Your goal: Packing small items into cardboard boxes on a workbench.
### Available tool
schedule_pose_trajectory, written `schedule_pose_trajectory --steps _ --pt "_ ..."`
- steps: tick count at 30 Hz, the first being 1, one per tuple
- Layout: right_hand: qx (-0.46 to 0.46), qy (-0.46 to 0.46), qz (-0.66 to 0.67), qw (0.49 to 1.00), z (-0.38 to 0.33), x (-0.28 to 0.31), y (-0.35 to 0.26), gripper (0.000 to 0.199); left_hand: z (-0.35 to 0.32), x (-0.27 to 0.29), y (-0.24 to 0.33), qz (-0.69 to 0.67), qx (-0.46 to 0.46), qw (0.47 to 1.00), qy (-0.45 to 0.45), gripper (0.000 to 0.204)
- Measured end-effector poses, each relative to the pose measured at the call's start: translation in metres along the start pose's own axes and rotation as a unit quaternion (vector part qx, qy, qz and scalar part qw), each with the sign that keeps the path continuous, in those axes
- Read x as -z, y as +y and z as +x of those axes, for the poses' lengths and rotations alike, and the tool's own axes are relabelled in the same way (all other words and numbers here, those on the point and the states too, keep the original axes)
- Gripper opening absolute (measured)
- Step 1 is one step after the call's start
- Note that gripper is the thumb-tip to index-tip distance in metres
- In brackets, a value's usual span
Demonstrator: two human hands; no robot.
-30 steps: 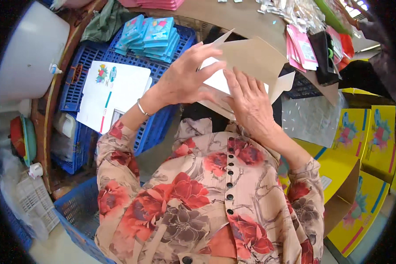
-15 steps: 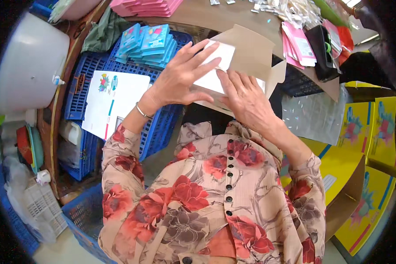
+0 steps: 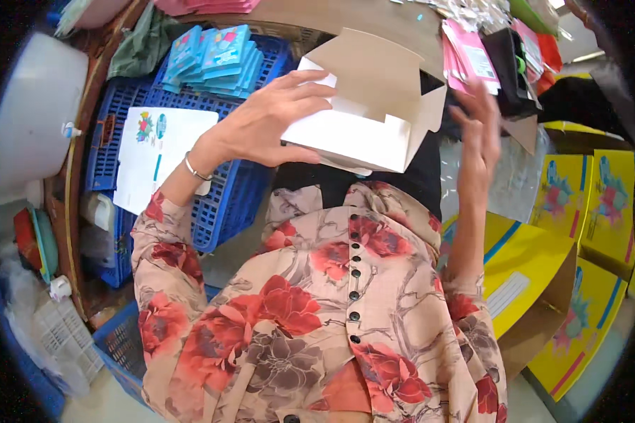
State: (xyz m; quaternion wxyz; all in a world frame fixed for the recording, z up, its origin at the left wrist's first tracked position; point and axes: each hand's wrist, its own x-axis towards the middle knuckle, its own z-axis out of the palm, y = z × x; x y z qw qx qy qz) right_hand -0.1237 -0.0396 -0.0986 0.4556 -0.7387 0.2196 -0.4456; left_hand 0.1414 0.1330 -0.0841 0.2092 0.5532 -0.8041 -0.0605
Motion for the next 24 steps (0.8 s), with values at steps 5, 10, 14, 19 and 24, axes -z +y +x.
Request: schedule_pose_trajectory --steps 5,10,14,19,24 --pt "0.002 -0.167 0.010 0.986 0.008 -0.024 0.012 0.060 0.006 -0.006 0.000 -0.027 0.003 1.000 0.016 0.069" --pt "-0.003 -0.133 -0.119 0.984 0.015 -0.046 0.013 0.086 0.007 -0.014 0.000 -0.061 -0.007 0.997 0.037 0.074" --pt "-0.005 -0.140 -0.126 0.982 0.018 -0.052 0.017 0.091 0.008 -0.017 -0.003 -0.063 -0.020 0.996 0.052 0.072" --pt "0.053 -0.151 -0.189 0.969 0.023 -0.055 0.016 0.091 0.004 -0.015 -0.008 -0.058 -0.015 0.997 0.053 0.069" --pt "-0.093 -0.221 -0.001 0.971 0.030 -0.029 0.017 0.042 0.002 -0.012 -0.011 -0.083 -0.015 0.995 0.058 0.064"
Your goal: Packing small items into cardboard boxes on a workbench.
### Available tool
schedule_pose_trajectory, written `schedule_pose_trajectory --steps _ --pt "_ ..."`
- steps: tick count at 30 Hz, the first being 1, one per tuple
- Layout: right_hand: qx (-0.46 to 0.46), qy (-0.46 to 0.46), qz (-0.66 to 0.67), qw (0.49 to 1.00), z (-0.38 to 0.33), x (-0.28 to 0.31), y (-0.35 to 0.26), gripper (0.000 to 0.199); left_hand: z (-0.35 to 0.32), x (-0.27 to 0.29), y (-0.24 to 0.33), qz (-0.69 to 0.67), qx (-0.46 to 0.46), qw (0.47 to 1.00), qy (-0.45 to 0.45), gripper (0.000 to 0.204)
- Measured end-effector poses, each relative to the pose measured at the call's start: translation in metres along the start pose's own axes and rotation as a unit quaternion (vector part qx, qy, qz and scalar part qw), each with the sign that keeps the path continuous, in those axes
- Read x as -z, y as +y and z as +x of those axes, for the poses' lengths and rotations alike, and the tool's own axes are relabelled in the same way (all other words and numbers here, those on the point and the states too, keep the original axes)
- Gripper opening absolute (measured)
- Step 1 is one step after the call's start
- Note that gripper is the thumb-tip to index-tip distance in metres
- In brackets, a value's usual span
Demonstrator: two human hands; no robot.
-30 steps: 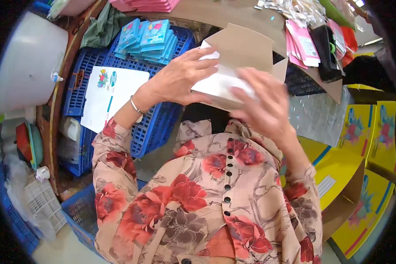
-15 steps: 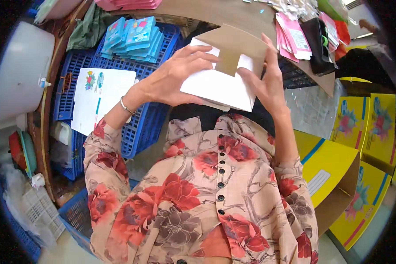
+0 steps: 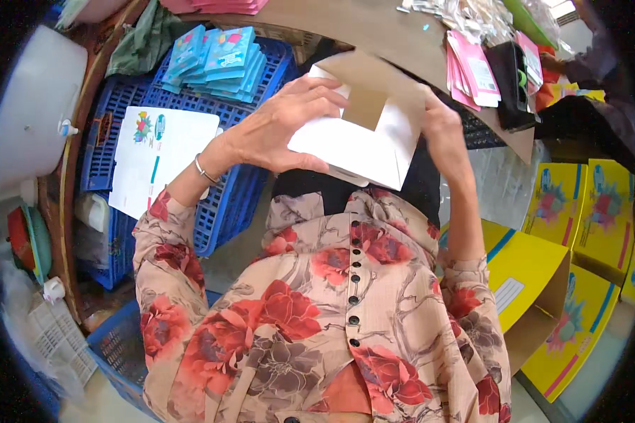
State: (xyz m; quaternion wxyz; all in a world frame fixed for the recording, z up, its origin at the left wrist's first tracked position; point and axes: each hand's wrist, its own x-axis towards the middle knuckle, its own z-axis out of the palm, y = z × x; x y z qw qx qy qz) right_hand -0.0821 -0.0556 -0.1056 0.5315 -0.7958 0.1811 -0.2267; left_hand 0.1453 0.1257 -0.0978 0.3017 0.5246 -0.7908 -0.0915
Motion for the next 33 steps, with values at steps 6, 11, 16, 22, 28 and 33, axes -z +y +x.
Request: schedule_pose_trajectory --steps 6,11,16,22,28,33 --pt "-0.011 -0.094 -0.074 0.993 0.036 0.009 -0.036 0.038 0.000 -0.005 0.007 0.019 -0.014 1.000 0.014 0.059" --pt "0.012 -0.110 -0.084 0.990 0.025 -0.004 -0.042 0.037 -0.008 -0.014 0.008 0.055 -0.043 0.989 0.128 0.056" --pt "0.024 -0.059 -0.124 0.990 0.019 -0.012 -0.035 0.048 -0.030 -0.043 0.004 0.121 -0.100 0.973 0.170 0.048" --pt "0.099 -0.089 -0.338 0.932 0.019 -0.024 -0.036 0.066 -0.038 -0.053 0.000 0.119 -0.090 0.969 0.195 0.048" --pt "0.133 -0.078 -0.368 0.917 0.029 -0.029 -0.025 0.069 -0.043 -0.056 -0.003 0.111 -0.084 0.967 0.213 0.050" --pt "0.172 -0.079 -0.391 0.901 0.034 -0.029 -0.015 0.064 -0.046 -0.059 -0.006 0.115 -0.078 0.964 0.228 0.046"
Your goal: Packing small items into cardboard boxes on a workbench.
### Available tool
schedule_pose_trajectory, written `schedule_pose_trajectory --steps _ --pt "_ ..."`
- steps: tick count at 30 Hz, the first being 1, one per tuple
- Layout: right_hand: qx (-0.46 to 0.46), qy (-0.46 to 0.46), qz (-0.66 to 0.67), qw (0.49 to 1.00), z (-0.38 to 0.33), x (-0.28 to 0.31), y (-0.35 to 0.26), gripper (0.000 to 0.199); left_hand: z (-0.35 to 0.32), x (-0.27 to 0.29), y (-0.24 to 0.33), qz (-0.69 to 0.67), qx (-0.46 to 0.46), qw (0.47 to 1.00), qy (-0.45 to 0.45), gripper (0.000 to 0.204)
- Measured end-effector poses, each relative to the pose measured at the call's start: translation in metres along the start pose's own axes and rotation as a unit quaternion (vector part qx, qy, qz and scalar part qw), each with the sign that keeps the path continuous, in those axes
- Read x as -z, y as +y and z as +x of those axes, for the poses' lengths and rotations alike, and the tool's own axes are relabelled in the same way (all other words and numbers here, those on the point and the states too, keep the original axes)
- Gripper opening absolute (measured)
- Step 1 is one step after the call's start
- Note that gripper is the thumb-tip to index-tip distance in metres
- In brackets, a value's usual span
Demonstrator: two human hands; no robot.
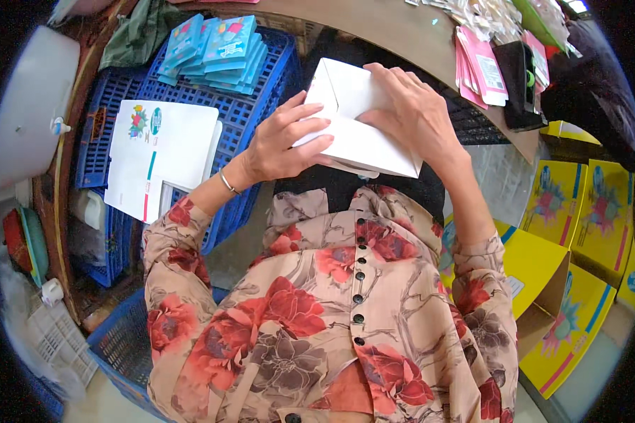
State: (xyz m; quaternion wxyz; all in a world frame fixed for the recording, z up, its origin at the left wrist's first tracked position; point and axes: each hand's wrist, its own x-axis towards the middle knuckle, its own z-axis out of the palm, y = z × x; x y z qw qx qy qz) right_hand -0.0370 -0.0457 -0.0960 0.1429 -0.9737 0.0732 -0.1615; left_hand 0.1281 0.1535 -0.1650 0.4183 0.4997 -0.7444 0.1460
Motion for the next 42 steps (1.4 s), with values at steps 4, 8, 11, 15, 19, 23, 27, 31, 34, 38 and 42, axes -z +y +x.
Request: schedule_pose_trajectory --steps 4,8,11,15,19,23,27,31,34,38,42 --pt "0.001 -0.061 0.178 0.982 -0.002 0.005 0.019 0.057 0.004 -0.002 0.006 0.057 0.000 0.998 0.015 0.040" --pt "0.004 -0.088 0.216 0.972 -0.003 0.013 0.028 0.056 0.004 -0.006 0.005 0.074 -0.004 0.997 0.022 0.038" --pt "0.054 -0.119 0.246 0.961 -0.004 0.016 0.041 0.060 0.000 -0.004 0.004 0.059 0.002 0.998 0.019 0.037" --pt "0.029 -0.155 0.230 0.960 -0.003 0.021 0.037 0.069 -0.002 0.000 0.005 0.038 0.017 0.999 0.016 0.039" --pt "0.053 -0.071 0.188 0.978 -0.008 0.004 0.032 0.071 0.004 -0.003 0.007 0.023 0.019 0.999 0.012 0.039" --pt "0.001 -0.063 0.188 0.980 -0.008 -0.003 0.028 0.066 0.004 -0.006 0.007 0.023 0.018 0.999 0.018 0.039" --pt "-0.050 -0.042 0.380 0.923 -0.014 0.008 0.064 0.062 0.004 -0.006 0.000 0.041 0.008 0.999 -0.013 0.055" --pt "-0.184 0.088 0.425 0.882 -0.048 0.027 0.070 0.087 -0.006 -0.007 0.000 -0.138 0.152 0.972 0.112 0.113" --pt "-0.230 0.117 0.343 0.903 -0.090 -0.035 0.069 0.088 -0.004 -0.033 -0.005 -0.275 0.272 0.917 0.094 0.101" --pt "-0.315 0.242 0.557 0.729 -0.063 -0.057 0.012 0.070 0.000 -0.043 -0.029 -0.401 0.380 0.834 -0.004 0.086" --pt "-0.354 0.182 0.573 0.717 -0.021 -0.004 0.060 0.053 0.049 -0.017 -0.018 -0.395 0.344 0.851 -0.049 0.130"
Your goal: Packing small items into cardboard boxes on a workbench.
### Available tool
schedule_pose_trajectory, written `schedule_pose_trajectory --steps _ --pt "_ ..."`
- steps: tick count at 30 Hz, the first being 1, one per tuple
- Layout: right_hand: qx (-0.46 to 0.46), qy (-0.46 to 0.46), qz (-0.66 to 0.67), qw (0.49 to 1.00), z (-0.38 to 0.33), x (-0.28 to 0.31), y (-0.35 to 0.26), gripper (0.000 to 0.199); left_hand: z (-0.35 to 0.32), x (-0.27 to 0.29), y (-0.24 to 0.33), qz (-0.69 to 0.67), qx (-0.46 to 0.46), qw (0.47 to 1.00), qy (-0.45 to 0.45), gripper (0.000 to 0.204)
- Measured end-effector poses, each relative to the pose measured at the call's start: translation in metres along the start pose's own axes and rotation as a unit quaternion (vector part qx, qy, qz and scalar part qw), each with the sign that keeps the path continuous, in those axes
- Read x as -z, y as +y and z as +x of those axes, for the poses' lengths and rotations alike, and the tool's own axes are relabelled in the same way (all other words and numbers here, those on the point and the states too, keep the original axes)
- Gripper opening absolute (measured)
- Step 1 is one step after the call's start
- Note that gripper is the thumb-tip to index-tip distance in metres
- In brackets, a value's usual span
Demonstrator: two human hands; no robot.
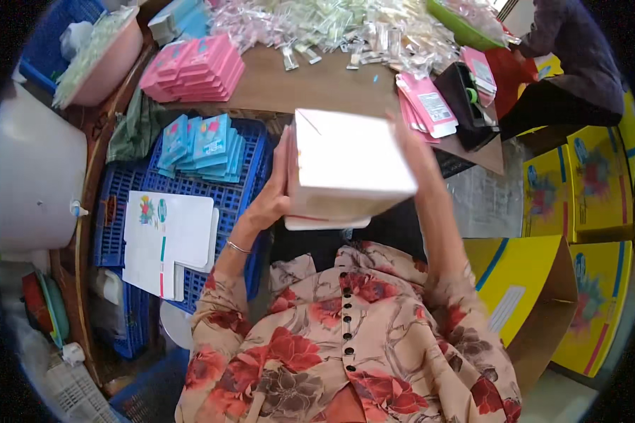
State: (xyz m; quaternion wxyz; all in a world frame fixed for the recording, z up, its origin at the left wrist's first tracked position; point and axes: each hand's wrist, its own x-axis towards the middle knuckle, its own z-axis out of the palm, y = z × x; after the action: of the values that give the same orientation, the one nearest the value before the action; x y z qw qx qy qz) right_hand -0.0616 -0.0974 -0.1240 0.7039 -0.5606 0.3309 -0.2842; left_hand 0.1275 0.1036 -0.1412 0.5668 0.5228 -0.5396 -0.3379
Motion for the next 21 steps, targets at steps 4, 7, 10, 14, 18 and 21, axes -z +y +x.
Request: schedule_pose_trajectory --steps 4,7,10,14,18,21 --pt "-0.076 -0.090 0.111 0.987 0.077 0.008 -0.071 0.068 0.051 0.002 0.019 0.122 -0.032 0.989 0.081 0.117" --pt "-0.056 -0.124 0.128 0.982 0.108 0.002 -0.097 0.083 0.108 0.020 0.011 -0.247 0.082 0.959 0.108 0.075" --pt "-0.035 -0.112 0.106 0.987 0.111 -0.024 -0.069 0.080 0.129 0.031 -0.006 -0.237 0.178 0.949 0.106 0.074" --pt "-0.050 -0.055 -0.019 0.997 0.128 -0.015 -0.034 0.075 0.148 0.018 -0.007 -0.325 0.194 0.923 0.067 0.079" --pt "-0.046 -0.032 -0.014 0.998 0.141 0.035 -0.029 0.068 0.171 0.019 0.002 -0.339 0.179 0.923 0.024 0.084" --pt "-0.080 -0.060 -0.026 0.995 0.125 0.032 -0.053 0.058 0.188 0.038 -0.019 -0.127 0.260 0.950 0.119 0.087"
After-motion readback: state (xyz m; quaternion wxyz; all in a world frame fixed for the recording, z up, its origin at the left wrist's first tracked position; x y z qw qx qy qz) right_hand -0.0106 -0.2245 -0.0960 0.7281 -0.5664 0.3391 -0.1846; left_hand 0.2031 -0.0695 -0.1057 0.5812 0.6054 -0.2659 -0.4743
